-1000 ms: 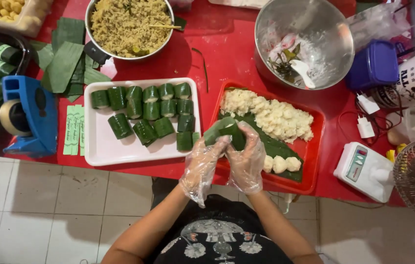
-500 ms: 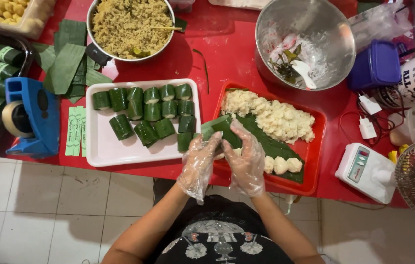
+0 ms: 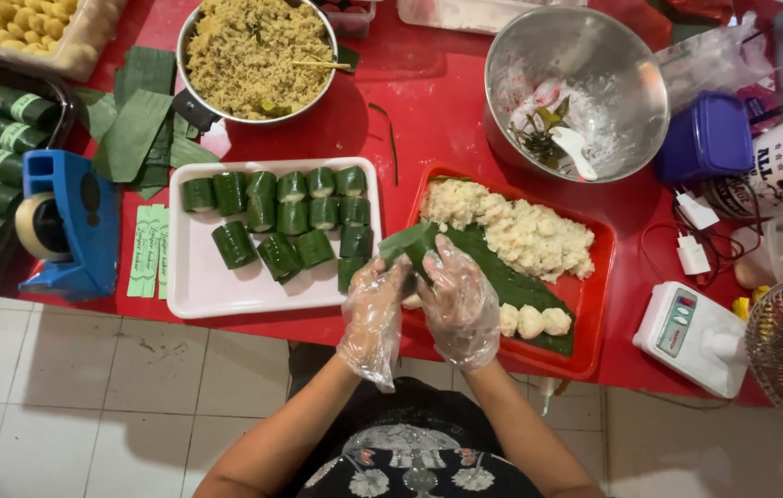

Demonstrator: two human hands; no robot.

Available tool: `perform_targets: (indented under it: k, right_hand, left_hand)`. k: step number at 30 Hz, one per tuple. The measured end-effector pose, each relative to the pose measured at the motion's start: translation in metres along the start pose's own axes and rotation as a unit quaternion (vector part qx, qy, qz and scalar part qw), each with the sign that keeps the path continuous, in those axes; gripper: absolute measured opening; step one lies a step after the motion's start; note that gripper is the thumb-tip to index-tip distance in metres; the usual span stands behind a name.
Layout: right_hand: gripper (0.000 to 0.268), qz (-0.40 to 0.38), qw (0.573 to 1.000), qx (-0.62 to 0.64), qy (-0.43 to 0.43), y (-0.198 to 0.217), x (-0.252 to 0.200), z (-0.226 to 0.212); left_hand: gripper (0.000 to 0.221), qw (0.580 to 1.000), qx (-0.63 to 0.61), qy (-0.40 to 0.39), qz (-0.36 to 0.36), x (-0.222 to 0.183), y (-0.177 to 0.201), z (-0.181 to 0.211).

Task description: Wrapping white dough balls in green leaves to prepare traditional snacks on a production table

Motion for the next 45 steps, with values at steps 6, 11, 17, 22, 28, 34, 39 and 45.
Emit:
perform_targets:
  k: [6, 11, 17, 22, 28, 34, 39, 45]
  right_hand:
    - [0.046, 0.020, 0.987, -0.130, 0.097, -0.001, 0.016, 0.004]
    - [0.027, 0.031, 0.999, 0.016, 0.020, 0.012, 0.037, 0.003]
    - [0.021, 0.011, 0.995, 0.052, 0.082, 0.015, 0.030, 0.005]
    - [0.039, -0.001, 0.865, 0.320, -0.387, 0.030, 0.056, 0.002]
    - [0.058, 0.011, 0.716, 0.409, -0.565, 0.011, 0.032, -0.002]
    - [0.047, -0.067, 0.743, 0.353, -0.566, 0.019, 0.053, -0.009]
    - [0.069, -0.171, 0.749, 0.350, -0.536, 0.021, 0.054, -0.009]
    - [0.049, -0.007, 0.746, 0.337, -0.575, 0.010, 0.031, 0.001]
  left_hand:
    - [0.057, 0.998, 0.054, -0.016, -0.003, -0.023, 0.029, 0.012]
    - [0.063, 0.997, -0.022, -0.044, -0.066, -0.045, 0.031, 0.033]
    - [0.074, 0.993, -0.093, -0.037, -0.057, -0.031, 0.018, 0.020]
    - [0.070, 0.990, -0.130, -0.041, -0.044, -0.030, 0.030, 0.015]
    - [0.053, 0.980, -0.175, -0.055, -0.077, -0.046, 0.041, 0.029]
    - [0.042, 0.981, -0.141, -0.106, -0.085, -0.034, 0.026, 0.014]
    - [0.043, 0.979, 0.014, -0.175, -0.100, -0.042, 0.051, 0.026]
    - [0.042, 0.975, 0.048, -0.193, -0.096, -0.047, 0.048, 0.027]
Point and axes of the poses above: each hand's wrist, its own x-axis towards the middle knuckle, its own y-axis out of the back of the hand, z = x × y, the point moved 4 cm from there along x, towards the middle knuckle, and after that the axes turned 14 degrees about z, right-handed, at the moved point
